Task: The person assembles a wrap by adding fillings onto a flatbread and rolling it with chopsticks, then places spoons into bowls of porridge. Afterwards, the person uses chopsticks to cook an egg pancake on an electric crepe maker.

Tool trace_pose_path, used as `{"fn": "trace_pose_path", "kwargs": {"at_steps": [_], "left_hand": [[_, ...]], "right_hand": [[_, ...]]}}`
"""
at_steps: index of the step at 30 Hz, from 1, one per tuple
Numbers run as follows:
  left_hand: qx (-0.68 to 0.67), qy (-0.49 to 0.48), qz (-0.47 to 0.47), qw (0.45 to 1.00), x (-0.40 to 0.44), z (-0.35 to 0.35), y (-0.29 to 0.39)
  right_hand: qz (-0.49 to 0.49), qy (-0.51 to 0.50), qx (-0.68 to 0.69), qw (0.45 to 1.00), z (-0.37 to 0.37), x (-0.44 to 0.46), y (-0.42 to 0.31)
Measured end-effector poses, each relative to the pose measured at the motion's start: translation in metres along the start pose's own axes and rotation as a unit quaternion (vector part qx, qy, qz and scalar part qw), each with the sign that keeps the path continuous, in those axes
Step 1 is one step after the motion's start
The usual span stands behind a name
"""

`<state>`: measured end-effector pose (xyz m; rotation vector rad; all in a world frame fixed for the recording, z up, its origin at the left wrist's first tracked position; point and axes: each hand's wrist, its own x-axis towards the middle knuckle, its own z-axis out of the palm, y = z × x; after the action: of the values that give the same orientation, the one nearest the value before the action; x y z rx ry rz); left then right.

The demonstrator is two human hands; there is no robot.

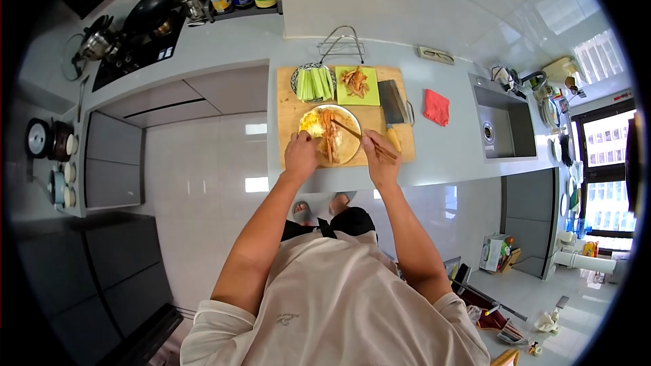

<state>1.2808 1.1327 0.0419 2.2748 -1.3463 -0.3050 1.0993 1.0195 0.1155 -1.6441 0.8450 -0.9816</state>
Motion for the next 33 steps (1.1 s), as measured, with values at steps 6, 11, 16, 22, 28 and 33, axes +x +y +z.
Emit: {"fn": "trace_pose_path", "kwargs": {"at_steps": [6,11,16,22,28,33], "left_hand": [[0.021,0.030,-0.020,0.999,0.043,-0.006,0.001],[0.029,0.073,-0.025,0.997,0.082,-0.003,0.007],[0.021,0.054,-0.054,0.997,0.102,-0.005,0.015],[0.015,0.040,-0.067,0.997,0.107,0.000,0.012],[0.006,0.051,-0.065,0.997,0.104,0.000,0.011],[-0.003,0.047,-0.059,0.997,0.095,-0.003,0.012]], "right_hand": [[-0.022,0.014,0.016,1.000,0.021,0.058,0.023],[-0.015,0.002,0.045,0.999,0.038,0.104,0.052],[-0.042,-0.058,-0.024,0.997,0.049,0.129,0.072],[-0.162,-0.189,-0.173,0.953,0.041,0.139,0.045],[-0.192,-0.190,-0.151,0.951,0.036,0.137,0.032],[-0.252,-0.134,-0.151,0.946,0.027,0.120,0.029]]}}
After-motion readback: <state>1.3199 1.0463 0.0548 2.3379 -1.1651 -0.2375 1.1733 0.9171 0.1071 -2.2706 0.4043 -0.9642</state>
